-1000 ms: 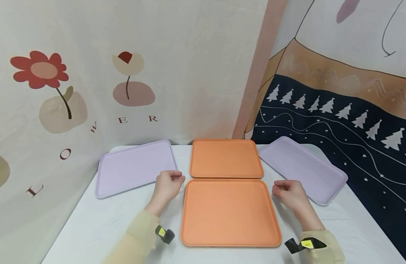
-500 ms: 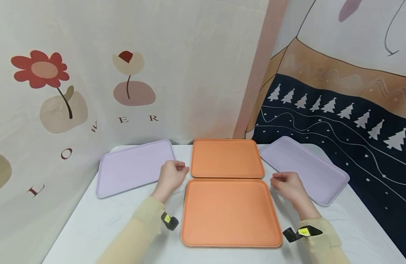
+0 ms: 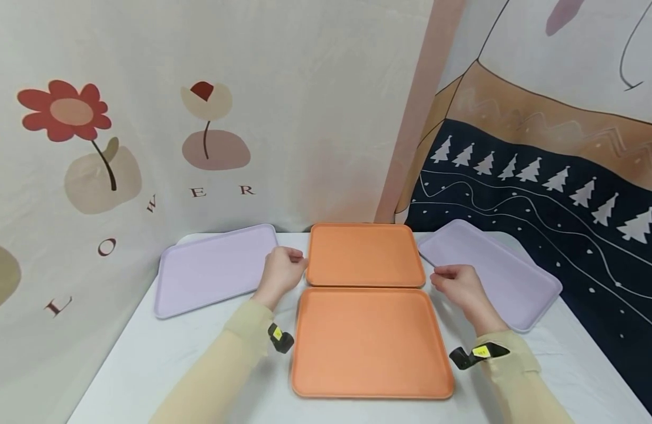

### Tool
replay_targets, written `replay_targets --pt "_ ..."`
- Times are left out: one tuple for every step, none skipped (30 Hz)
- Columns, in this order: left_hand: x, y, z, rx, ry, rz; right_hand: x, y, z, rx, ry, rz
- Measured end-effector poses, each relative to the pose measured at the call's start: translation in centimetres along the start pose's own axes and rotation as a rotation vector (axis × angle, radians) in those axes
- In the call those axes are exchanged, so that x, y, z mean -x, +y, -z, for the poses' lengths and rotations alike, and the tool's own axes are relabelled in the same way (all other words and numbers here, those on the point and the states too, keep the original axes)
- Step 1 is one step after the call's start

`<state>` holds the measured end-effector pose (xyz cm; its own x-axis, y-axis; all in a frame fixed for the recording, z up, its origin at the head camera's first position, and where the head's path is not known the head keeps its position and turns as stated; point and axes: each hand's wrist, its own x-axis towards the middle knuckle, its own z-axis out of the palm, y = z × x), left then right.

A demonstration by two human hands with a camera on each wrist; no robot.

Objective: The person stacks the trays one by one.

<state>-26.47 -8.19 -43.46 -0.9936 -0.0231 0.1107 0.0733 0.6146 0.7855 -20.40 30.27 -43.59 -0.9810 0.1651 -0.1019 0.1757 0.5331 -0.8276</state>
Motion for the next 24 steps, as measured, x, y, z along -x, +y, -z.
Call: replay_targets --pt "-0.1 0.0 0.0 -0.002 0.003 -0.004 -0.2 0.0 -0.1 -0.005 -0.001 -0.003" --pt "-0.3 0.0 -0.1 -0.001 0.006 -0.003 -0.3 0.0 -0.2 -0.008 -0.001 -0.005" --pt "-0.4 0.0 -0.1 0.001 0.007 -0.004 -0.5 -0.1 -0.2 -0.007 -0.001 -0.006" --pt "-0.5 0.1 -0.2 0.002 0.007 -0.002 -0.7 -0.1 -0.2 -0.005 0.001 -0.007" --pt "-0.6 0.1 -0.2 0.002 0.005 0.002 -0.8 -0.1 -0.3 -0.005 0.003 -0.005" --pt "-0.7 0.1 -0.3 0.005 0.002 0.008 -1.0 -0.2 -0.3 -0.005 0.005 -0.003" --pt "-0.8 0.2 -0.3 0.006 0.000 0.013 -1.1 -0.3 -0.3 -0.005 0.007 0.000" --pt "-0.8 0.2 -0.4 0.006 -0.001 0.017 -1.3 -0.3 -0.4 -0.003 0.010 0.003" --pt "-0.9 0.3 -0.4 0.006 -0.003 0.020 -1.4 -0.4 -0.4 0.000 0.012 0.003" --pt "-1.0 0.3 -0.4 0.005 -0.003 0.023 -1.6 -0.4 -0.5 0.004 0.014 0.003" --pt "-1.1 0.3 -0.5 0.005 -0.003 0.026 -1.7 -0.5 -0.5 0.006 0.014 0.004" --pt "-1.2 0.3 -0.5 0.005 -0.002 0.026 -1.8 -0.6 -0.6 0.010 0.014 0.001" --pt "-1.3 0.2 -0.6 0.004 -0.001 0.026 -1.9 -0.6 -0.7 0.015 0.015 -0.002" --pt "-1.4 0.2 -0.6 0.006 -0.001 0.027 -2.1 -0.7 -0.8 0.021 0.016 -0.003" --pt "-1.5 0.2 -0.6 0.008 -0.003 0.032 -2.2 -0.7 -0.8 0.025 0.017 -0.004" --pt "-1.7 0.2 -0.7 0.010 -0.006 0.038 -2.4 -0.7 -0.9 0.028 0.018 -0.004" --pt "-1.8 0.2 -0.8 0.012 -0.008 0.045 -2.5 -0.7 -0.9 0.030 0.019 -0.008" --pt "-1.9 0.2 -0.8 0.012 -0.010 0.051 -2.7 -0.7 -1.0 0.036 0.021 -0.015" --pt "-2.0 0.2 -0.9 0.010 -0.012 0.056 -2.9 -0.6 -1.1 0.040 0.023 -0.016" --pt "-2.2 0.3 -1.0 0.009 -0.014 0.063 -3.0 -0.6 -1.2 0.041 0.026 -0.016" --pt "-2.3 0.3 -1.1 0.007 -0.014 0.069 -3.2 -0.6 -1.2 0.045 0.031 -0.017" --pt "-2.5 0.3 -1.1 0.007 -0.013 0.074 -3.4 -0.5 -1.3 0.053 0.037 -0.019" --pt "-2.6 0.3 -1.2 0.004 -0.012 0.080 -3.5 -0.5 -1.4 0.059 0.042 -0.019" --pt "-2.7 0.3 -1.2 0.000 -0.012 0.088 -3.6 -0.4 -1.5 0.064 0.045 -0.017"
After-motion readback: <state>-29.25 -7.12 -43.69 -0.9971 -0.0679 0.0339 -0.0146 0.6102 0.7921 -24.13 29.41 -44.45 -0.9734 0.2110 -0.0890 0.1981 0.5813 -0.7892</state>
